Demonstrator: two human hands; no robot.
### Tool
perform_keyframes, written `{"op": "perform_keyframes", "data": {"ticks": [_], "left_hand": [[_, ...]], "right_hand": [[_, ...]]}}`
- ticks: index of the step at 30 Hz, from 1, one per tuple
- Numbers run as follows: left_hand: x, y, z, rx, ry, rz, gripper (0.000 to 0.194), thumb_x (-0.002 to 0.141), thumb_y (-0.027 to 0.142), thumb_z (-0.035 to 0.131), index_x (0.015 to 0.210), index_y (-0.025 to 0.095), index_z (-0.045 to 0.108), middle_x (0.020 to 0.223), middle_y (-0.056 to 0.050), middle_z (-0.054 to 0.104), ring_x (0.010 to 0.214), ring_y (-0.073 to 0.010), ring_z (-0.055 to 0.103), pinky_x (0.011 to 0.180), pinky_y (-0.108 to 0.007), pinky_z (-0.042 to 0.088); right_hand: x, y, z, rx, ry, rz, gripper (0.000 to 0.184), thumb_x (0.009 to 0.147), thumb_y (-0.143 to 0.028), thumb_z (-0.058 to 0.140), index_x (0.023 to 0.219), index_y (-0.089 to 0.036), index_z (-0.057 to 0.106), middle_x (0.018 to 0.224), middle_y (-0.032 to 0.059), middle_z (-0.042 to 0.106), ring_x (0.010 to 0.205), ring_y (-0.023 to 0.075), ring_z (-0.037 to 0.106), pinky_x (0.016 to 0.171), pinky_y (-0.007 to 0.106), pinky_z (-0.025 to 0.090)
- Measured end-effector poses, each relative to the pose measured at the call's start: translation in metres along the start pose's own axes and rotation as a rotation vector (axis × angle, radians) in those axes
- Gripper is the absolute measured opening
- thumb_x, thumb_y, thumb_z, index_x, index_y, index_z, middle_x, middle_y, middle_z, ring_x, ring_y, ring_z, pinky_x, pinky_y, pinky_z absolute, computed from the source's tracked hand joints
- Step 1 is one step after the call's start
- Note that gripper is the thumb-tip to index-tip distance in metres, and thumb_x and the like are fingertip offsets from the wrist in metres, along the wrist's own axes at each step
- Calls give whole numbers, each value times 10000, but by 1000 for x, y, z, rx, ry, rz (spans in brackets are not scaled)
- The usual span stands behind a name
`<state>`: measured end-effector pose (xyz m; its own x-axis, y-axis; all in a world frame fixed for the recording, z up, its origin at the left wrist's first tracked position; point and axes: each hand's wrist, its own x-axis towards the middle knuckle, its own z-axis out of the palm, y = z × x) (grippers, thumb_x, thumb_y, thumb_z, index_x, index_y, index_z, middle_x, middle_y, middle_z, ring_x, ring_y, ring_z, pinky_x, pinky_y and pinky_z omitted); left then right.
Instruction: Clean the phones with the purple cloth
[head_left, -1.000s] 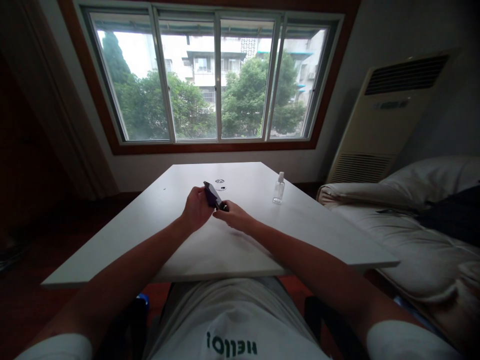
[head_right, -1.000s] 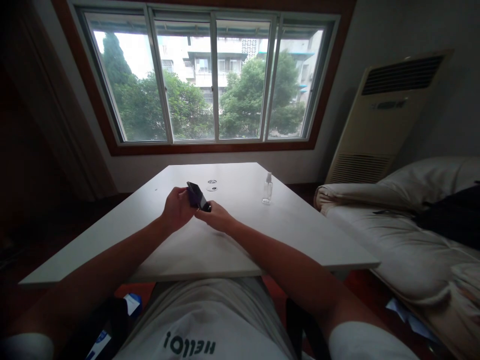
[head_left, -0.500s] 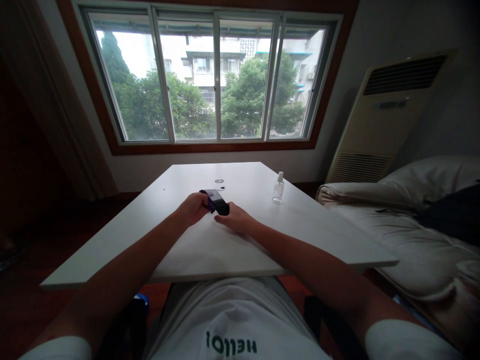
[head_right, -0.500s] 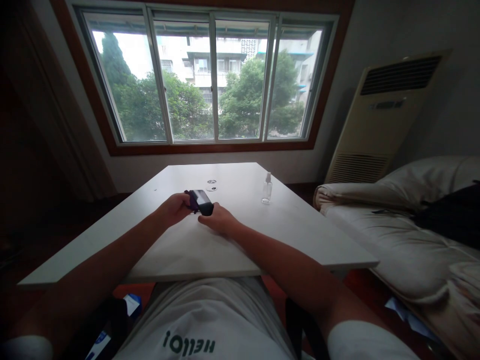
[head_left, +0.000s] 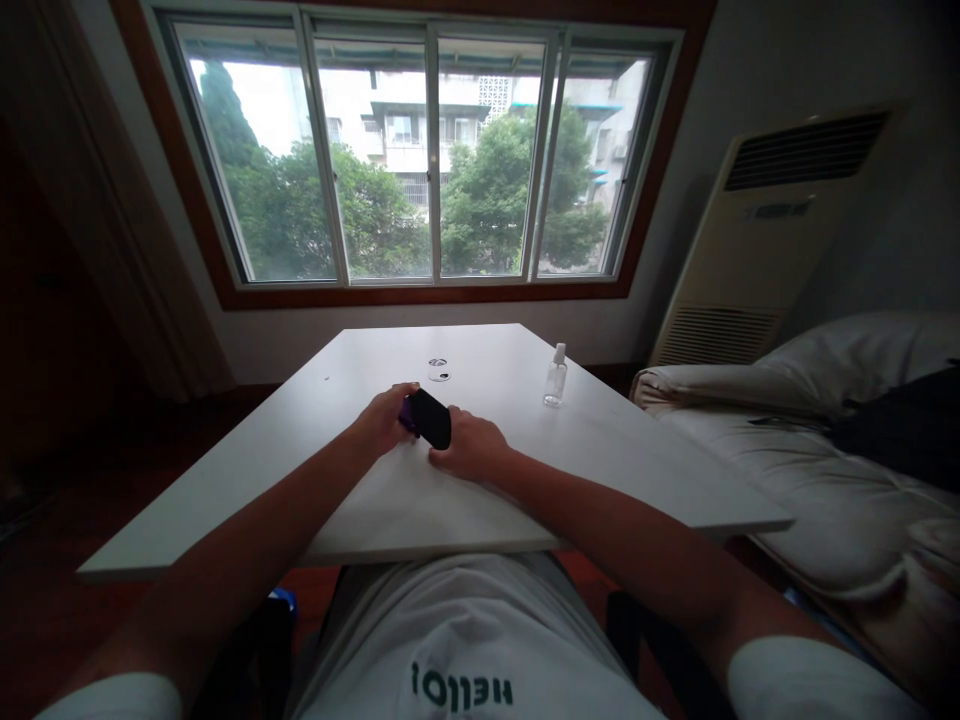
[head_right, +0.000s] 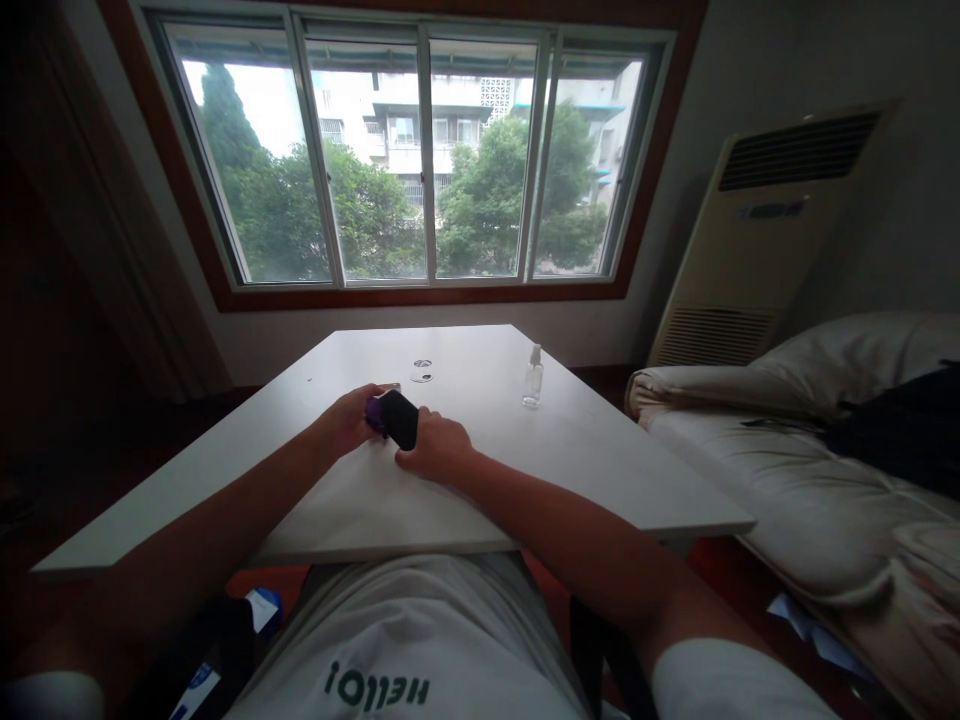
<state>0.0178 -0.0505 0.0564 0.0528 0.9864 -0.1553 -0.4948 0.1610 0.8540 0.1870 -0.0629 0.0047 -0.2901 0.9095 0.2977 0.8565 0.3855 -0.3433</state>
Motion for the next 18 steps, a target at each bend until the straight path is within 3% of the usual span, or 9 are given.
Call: {"op": "perform_keyframes", "data": {"ticks": [5,8,10,13,15,18], "left_hand": [[-2,9,4,-46,31,63,233,914,311,498,1042,121,539,757,-53,583,632,-185,605,579,-316,540],[-5,15,2,-61,-51,158,292,903,213,477,1179,135,530,882,-77,615,716,-195,636,658,-362,571],[-6,14,1,-16,-80,231,430,876,168,516,1305,175,507,1023,-90,633,807,-199,658,723,-384,581],[-4,8,-3,180,-70,318,583,869,199,561,1440,242,450,1245,-108,611,987,-235,663,774,-411,588],[0,4,-7,367,-41,393,574,895,265,556,1459,267,452,1347,-108,578,1097,-266,635,781,-423,596],[4,4,-15,729,17,687,465,939,334,521,1398,262,541,1458,-92,514,1239,-293,559,866,-456,585]], "right_hand": [[11,1,-4,349,-173,88,495,713,-560,730,1015,-179,637,893,75,683,755,225,620,600,293,407],[17,1,-5,647,-279,180,418,741,-549,720,906,-176,628,738,39,613,577,152,524,494,272,353],[18,0,-5,863,-348,244,410,754,-553,706,877,-177,601,705,24,563,495,113,438,426,256,289],[16,-4,-7,1163,-420,302,371,755,-497,705,907,-183,578,753,14,545,474,78,388,389,222,236],[16,-5,-11,1302,-469,333,341,757,-455,693,925,-187,566,757,0,533,471,66,374,380,198,218],[17,-4,-18,1437,-543,372,320,766,-432,662,928,-178,554,712,-21,494,456,57,354,367,174,187]]}}
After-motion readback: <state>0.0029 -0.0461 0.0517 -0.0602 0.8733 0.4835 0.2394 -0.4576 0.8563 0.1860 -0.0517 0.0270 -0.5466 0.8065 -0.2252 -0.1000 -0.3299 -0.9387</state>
